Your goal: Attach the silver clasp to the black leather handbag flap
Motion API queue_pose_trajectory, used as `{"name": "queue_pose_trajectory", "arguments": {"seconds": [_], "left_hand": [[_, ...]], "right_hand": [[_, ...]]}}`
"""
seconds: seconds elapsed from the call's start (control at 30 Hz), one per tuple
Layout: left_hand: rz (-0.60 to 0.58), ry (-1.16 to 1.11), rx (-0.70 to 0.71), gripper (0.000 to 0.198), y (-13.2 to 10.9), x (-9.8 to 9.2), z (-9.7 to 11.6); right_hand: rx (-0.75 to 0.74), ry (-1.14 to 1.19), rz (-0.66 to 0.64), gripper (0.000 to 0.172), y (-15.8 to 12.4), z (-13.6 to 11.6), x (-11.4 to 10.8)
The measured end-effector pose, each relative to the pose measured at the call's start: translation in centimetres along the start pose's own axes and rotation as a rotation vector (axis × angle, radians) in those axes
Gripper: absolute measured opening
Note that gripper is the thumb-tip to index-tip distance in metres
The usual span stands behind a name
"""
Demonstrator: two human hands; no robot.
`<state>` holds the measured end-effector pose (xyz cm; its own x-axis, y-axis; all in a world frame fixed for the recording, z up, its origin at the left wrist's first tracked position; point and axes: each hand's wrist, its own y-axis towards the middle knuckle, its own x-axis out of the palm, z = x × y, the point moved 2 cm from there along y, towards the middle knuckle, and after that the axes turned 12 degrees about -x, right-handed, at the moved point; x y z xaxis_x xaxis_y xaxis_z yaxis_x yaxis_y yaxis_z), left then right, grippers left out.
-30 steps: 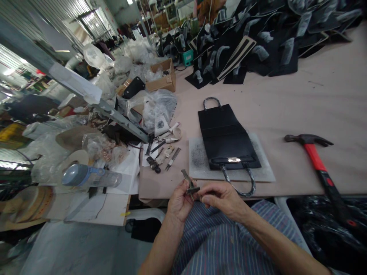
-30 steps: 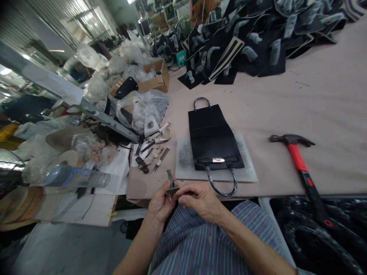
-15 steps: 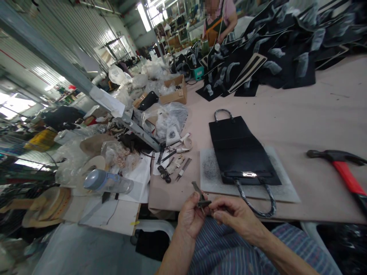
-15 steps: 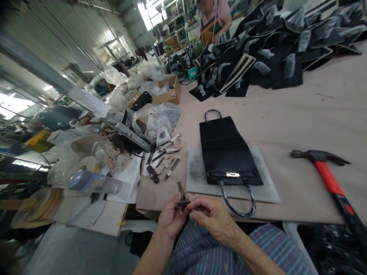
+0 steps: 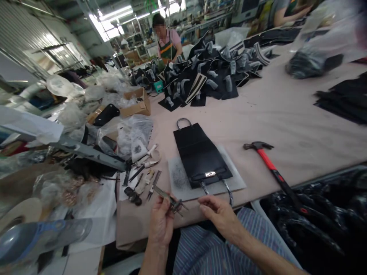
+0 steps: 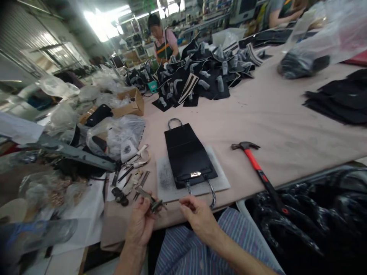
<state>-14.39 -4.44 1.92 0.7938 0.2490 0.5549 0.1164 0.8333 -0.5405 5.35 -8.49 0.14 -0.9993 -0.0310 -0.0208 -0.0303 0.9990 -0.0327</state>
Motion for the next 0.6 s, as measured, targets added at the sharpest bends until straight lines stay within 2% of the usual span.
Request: {"name": "queue_pose_trajectory", "arguments": {"seconds": [0.1, 0.2, 0.27, 0.33, 0.43, 0.6], "left_hand": [[-0.009, 0.109, 0.151, 0.040, 2.1, 1.7, 0.8], [-0.033, 0.227, 0.304, 0.036, 4.5, 3.5, 1.0], [-0.052, 0.322, 0.387, 0.033, 5.9, 4.6, 0.8], [-0.062, 0.414, 0.431, 0.030, 7.1, 5.5, 0.6], [-0.064, 0.529, 0.450, 0.027, 8.2, 6.4, 0.3], [-0.075, 0.644, 0.462, 0.019, 8.6, 6.4, 0.0]], "right_hand": [[-0.119, -0.259, 0.174, 0.026, -0.3, 0.1, -2.2], [-0.272, -0.487, 0.211, 0.022, 0.1, -0.3, -3.5], [-0.260, -0.624, 0.131, 0.025, 0.6, -0.3, -3.7], [-0.152, -0.750, -0.014, 0.033, 1.0, 0.1, -3.6], [-0.026, -0.833, -0.189, 0.031, 1.3, 0.8, -3.2], [-0.002, -0.809, -0.213, 0.031, 1.4, 1.4, -3.1]]}}
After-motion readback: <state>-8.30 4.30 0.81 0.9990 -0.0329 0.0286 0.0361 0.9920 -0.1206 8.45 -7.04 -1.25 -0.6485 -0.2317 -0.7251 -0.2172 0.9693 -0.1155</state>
